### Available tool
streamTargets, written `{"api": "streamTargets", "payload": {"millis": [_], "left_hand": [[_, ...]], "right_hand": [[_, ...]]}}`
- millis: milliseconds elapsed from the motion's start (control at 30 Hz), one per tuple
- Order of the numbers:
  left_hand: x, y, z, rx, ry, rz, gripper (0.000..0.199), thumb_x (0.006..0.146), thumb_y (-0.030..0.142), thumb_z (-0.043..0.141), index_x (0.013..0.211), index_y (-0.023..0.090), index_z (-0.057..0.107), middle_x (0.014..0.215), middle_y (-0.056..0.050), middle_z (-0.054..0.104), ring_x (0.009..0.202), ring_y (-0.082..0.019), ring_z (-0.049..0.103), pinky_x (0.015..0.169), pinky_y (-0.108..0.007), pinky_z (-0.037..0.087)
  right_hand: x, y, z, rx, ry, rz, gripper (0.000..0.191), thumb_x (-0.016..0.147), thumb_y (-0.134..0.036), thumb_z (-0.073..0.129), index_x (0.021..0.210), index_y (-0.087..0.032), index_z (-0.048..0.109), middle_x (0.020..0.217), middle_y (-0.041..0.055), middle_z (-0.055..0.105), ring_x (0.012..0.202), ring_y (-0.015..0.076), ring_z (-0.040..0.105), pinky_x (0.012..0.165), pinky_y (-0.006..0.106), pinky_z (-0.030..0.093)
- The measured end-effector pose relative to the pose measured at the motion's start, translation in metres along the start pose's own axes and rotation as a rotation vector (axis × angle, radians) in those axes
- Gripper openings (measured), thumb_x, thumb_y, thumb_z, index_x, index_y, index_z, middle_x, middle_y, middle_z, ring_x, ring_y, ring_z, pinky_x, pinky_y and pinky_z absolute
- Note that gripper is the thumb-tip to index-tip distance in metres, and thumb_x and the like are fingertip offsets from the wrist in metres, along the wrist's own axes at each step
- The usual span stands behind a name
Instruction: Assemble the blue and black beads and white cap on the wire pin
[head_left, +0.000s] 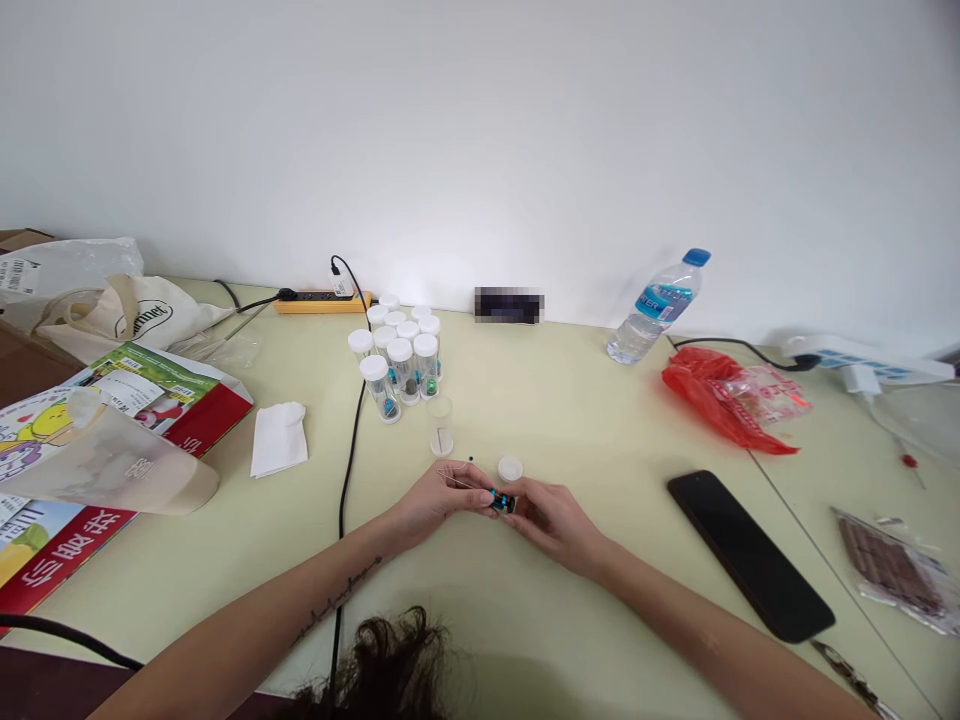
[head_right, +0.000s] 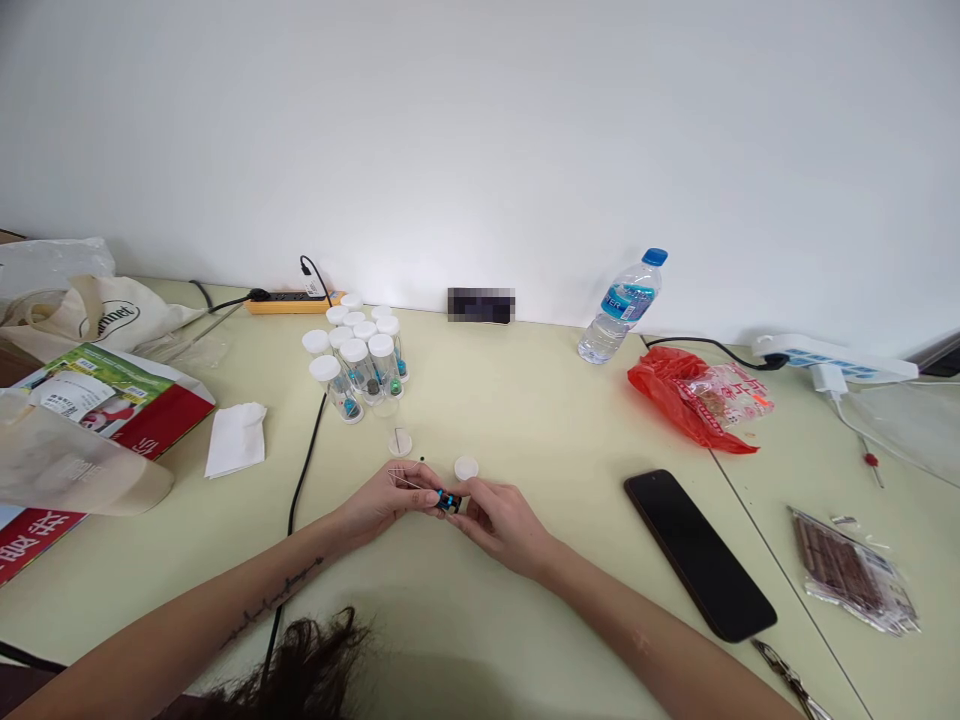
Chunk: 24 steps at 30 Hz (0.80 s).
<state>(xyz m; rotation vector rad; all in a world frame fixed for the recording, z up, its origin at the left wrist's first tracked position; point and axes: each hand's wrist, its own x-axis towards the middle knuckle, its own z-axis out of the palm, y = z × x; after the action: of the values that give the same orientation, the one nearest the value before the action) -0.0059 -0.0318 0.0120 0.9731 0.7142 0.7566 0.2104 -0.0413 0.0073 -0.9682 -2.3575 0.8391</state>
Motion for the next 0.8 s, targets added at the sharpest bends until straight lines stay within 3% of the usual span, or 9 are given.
{"api": "streamTargets", "payload": {"millis": [800], "left_hand": [[0.0011, -0.0005, -0.0008, -0.009, -0.013, -0.012, 0.022, 0.068, 0.026, 0.073, 0.084, 0.012, 0.068, 0.079, -0.007, 0.069, 0.073, -0.017, 0.065, 0.077, -0.031, 0.047]], "right_hand": [[-0.0006, -0.0002, -0.0009, 0.015, -0.026, 0.016, 0.026, 0.094, -0.034, 0.043, 0.113, -0.019, 0.050, 0.070, -0.0005, 0.055, 0.058, 0.0111, 0.048, 0.056, 0.021, 0.038]]}}
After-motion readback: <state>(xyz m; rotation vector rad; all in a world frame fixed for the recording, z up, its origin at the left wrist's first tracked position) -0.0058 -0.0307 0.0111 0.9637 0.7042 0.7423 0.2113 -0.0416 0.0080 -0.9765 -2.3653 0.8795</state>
